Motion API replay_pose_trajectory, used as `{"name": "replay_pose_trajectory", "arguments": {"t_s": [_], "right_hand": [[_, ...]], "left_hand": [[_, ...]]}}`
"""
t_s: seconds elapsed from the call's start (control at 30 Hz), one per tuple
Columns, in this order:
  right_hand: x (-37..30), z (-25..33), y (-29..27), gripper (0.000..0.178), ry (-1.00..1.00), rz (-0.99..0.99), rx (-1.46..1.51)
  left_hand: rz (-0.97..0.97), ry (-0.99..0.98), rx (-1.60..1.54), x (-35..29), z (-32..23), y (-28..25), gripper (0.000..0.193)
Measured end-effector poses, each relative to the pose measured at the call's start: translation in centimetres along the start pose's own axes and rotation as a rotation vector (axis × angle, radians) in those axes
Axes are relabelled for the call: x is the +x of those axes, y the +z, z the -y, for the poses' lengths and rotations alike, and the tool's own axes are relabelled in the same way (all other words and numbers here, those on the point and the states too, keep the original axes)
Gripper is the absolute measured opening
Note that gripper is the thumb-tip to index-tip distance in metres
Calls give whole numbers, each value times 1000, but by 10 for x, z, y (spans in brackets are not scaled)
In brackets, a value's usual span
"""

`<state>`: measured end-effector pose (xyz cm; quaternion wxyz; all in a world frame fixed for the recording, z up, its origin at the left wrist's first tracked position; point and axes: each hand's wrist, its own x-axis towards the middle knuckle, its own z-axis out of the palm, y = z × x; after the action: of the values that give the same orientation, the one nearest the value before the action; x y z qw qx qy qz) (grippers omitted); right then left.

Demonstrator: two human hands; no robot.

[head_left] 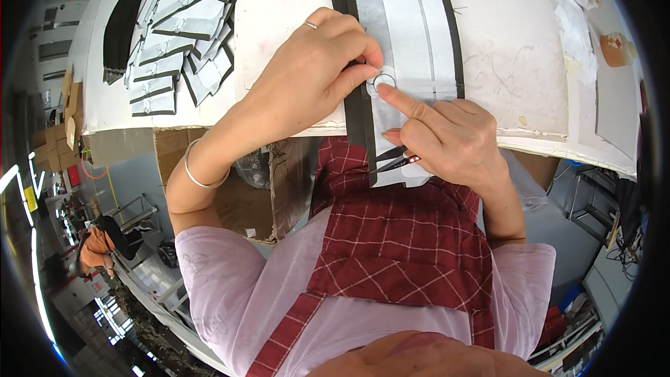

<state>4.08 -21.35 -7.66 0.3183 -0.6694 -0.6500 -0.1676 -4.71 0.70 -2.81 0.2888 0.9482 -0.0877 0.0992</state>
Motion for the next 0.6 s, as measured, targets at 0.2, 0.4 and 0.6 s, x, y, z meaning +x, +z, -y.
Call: {"name": "replay_pose_trajectory", "arguments": {"t_s": [0.2, 0.4, 0.6], "right_hand": [[0, 0, 0, 46, 11, -6, 18], [-1, -2, -2, 33, 12, 16, 15], [-2, -3, -2, 32, 11, 16, 22]], "left_hand": [[-5, 70, 196, 2, -7, 4, 15], [20, 24, 125, 6, -6, 3, 12], [-27, -55, -87, 0, 1, 5, 8]]}}
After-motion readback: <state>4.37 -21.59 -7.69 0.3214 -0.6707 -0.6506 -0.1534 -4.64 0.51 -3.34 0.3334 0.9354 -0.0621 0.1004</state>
